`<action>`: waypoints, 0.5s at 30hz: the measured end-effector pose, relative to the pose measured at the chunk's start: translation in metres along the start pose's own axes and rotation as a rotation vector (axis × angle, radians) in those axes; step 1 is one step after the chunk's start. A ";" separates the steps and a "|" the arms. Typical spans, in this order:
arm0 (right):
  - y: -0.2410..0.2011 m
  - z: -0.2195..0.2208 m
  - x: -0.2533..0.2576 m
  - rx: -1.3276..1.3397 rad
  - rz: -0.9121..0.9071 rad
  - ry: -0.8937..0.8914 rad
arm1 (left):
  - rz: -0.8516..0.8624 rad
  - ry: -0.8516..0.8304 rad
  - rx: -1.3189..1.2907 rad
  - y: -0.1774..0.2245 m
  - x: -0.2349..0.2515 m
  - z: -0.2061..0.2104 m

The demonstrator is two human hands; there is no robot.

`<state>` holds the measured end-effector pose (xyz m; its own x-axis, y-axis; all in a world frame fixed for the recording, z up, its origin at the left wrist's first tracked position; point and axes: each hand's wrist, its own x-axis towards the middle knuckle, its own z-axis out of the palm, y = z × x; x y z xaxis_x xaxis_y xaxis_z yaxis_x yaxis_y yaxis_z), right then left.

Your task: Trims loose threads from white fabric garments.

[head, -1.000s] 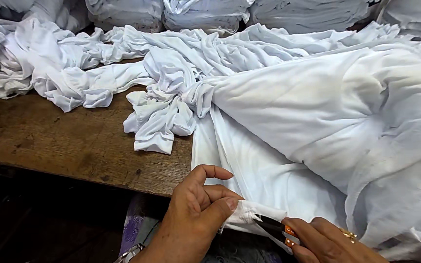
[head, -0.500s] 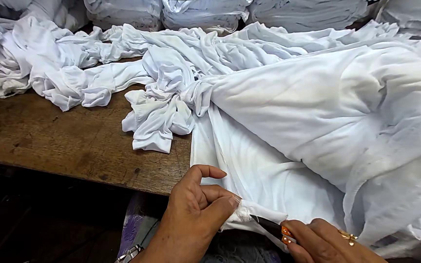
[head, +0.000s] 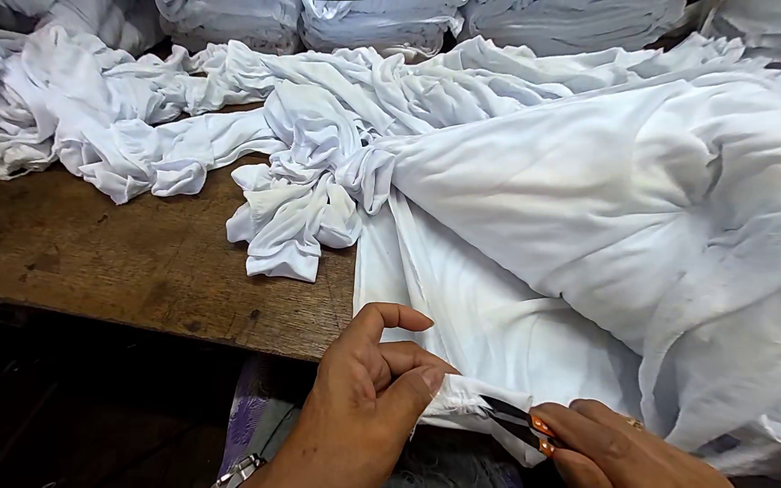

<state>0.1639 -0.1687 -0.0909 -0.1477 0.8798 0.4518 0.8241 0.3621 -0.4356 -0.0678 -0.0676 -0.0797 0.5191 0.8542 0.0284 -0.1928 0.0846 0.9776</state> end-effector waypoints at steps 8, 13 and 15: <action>-0.004 0.003 0.003 -0.094 -0.033 0.022 | -0.012 -0.005 0.006 -0.002 0.000 0.000; 0.002 0.000 0.002 0.197 -0.037 -0.024 | 0.012 -0.001 0.009 -0.004 -0.001 0.002; 0.008 -0.002 0.000 0.563 0.026 0.009 | 0.030 0.009 -0.003 -0.004 -0.001 0.001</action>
<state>0.1711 -0.1669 -0.0932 -0.1251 0.8889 0.4408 0.4078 0.4510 -0.7939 -0.0665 -0.0694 -0.0836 0.5052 0.8611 0.0562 -0.2106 0.0599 0.9757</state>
